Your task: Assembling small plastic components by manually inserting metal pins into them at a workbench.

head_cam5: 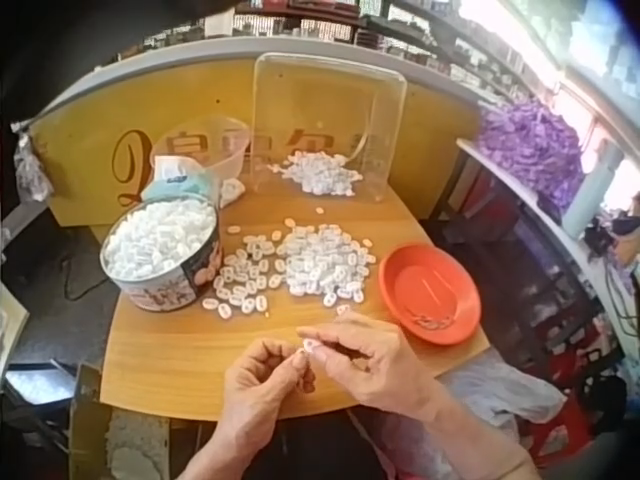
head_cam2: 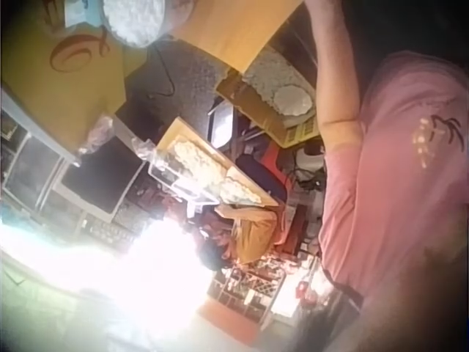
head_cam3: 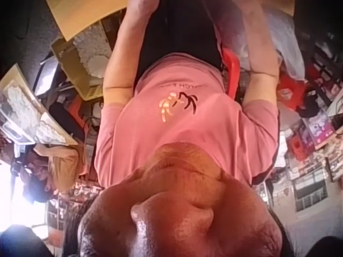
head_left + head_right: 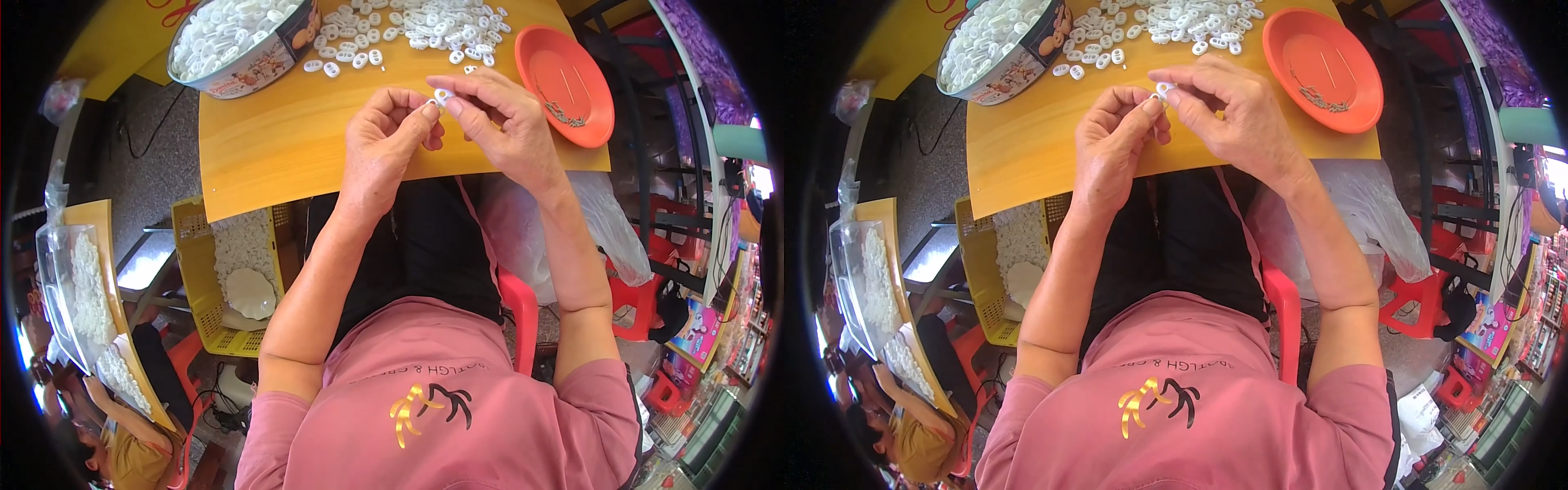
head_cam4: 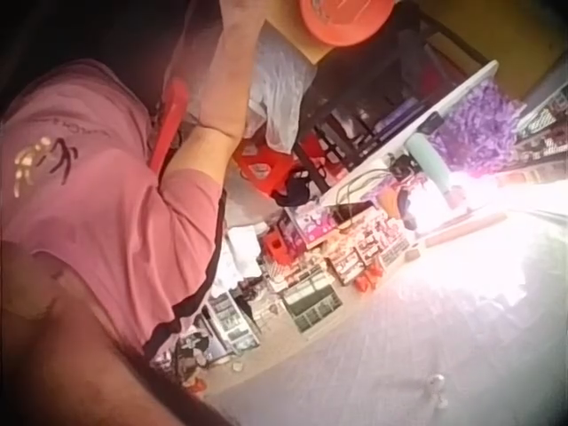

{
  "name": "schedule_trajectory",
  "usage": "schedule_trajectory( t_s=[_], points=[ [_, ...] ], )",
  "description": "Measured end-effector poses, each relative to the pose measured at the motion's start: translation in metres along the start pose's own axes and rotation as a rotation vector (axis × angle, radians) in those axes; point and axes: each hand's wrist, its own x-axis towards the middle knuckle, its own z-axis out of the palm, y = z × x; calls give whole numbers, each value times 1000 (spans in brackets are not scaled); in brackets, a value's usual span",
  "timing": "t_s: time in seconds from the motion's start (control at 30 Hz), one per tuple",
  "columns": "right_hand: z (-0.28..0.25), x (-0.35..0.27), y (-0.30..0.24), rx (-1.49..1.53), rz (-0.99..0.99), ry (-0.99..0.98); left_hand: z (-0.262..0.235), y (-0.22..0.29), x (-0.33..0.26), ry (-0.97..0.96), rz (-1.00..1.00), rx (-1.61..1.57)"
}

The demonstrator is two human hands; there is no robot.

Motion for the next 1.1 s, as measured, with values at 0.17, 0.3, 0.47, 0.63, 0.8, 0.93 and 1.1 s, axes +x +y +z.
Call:
schedule_trajectory(
  t_s=[0.17,0.3,0.47,0.63,0.8,0.93,1.1],
  points=[
    [12,-5,6,48,4,56,2,4,-1,29,-34,-32],
    [12,-7,7,97,2,47,0,11,-4,42,-83,-11],
    [16,-6,7,276,35,41,1,19,-4,38,-87,41],
    [11,-7,2,626,245,-37,-4,22,-8,23,11,148],
    [16,-14,-3,976,244,-102,-5,13,-17,-75,161,232],
    [29,-17,-12,1180,334,-95,2,3,-28,-86,171,147],
    [29,-16,-10,1200,302,-90,-1,3,-25,-106,67,-58]
  ],
)
